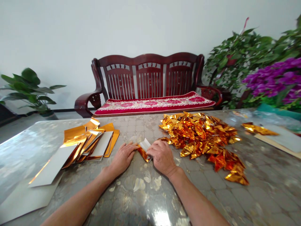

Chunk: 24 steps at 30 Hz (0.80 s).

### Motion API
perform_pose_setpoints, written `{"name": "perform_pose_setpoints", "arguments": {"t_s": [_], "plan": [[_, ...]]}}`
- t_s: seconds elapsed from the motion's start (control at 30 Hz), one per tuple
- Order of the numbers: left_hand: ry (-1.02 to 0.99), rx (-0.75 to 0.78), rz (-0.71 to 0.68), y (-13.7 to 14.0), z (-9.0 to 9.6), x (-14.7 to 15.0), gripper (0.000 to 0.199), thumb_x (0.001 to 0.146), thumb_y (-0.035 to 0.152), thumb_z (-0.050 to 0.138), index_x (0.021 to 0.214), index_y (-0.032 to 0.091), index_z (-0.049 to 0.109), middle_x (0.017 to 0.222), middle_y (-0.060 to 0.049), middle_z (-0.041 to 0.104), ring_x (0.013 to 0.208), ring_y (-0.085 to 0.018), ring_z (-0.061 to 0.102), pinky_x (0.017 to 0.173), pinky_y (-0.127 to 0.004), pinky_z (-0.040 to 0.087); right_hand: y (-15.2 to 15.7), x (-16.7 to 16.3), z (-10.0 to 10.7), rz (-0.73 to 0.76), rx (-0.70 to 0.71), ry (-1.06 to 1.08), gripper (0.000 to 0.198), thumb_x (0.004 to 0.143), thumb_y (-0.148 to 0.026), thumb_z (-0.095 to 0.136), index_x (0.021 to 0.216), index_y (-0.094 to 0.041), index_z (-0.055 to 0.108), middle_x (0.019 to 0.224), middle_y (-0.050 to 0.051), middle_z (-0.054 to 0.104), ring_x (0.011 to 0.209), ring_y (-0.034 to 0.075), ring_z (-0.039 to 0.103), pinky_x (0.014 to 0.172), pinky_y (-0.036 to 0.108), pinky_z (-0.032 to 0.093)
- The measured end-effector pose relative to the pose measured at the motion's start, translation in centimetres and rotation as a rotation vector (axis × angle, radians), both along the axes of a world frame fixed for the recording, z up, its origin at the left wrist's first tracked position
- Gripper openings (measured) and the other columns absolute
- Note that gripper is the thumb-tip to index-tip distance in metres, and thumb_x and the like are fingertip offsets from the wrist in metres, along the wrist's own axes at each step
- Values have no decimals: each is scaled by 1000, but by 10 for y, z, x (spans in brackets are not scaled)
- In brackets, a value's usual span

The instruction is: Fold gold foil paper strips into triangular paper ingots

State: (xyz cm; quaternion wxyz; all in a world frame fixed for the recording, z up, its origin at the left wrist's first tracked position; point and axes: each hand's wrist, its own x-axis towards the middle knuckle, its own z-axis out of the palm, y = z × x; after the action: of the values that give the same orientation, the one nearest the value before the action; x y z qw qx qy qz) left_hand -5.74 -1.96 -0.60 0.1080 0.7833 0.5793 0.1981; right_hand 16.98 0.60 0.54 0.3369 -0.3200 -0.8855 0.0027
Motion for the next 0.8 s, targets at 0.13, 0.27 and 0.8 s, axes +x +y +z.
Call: {"name": "perform_pose_setpoints", "arguments": {"t_s": [0.13, 0.27, 0.8], "plan": [[-26, 48, -16, 4, -6, -2, 37, 94, 11, 44, 121, 25, 65, 138, -3, 63, 135, -25, 50, 115, -52, 34, -1, 0, -1, 77, -50, -87, 29, 89, -7, 52, 90, -26, 74, 100, 0, 73, 103, 21, 52, 92, 38, 33], [-157, 295, 13, -3, -3, -4, 37, 89, 4, 42, 112, 21, 66, 129, -8, 66, 124, -23, 57, 106, -45, 44, -5, -3, 3, 91, -89, -239, 25, 94, -14, 53, 101, -28, 72, 103, 1, 70, 102, 20, 51, 92, 37, 32], [153, 117, -18, -40, 6, 40, 30, 87, 2, 38, 107, 19, 53, 97, -6, 64, 94, -24, 59, 87, -38, 51, -14, -25, 7, -213, -449, -248, 36, 94, -13, 40, 110, -25, 70, 99, 6, 65, 89, 18, 61, 72, 27, 39]]}}
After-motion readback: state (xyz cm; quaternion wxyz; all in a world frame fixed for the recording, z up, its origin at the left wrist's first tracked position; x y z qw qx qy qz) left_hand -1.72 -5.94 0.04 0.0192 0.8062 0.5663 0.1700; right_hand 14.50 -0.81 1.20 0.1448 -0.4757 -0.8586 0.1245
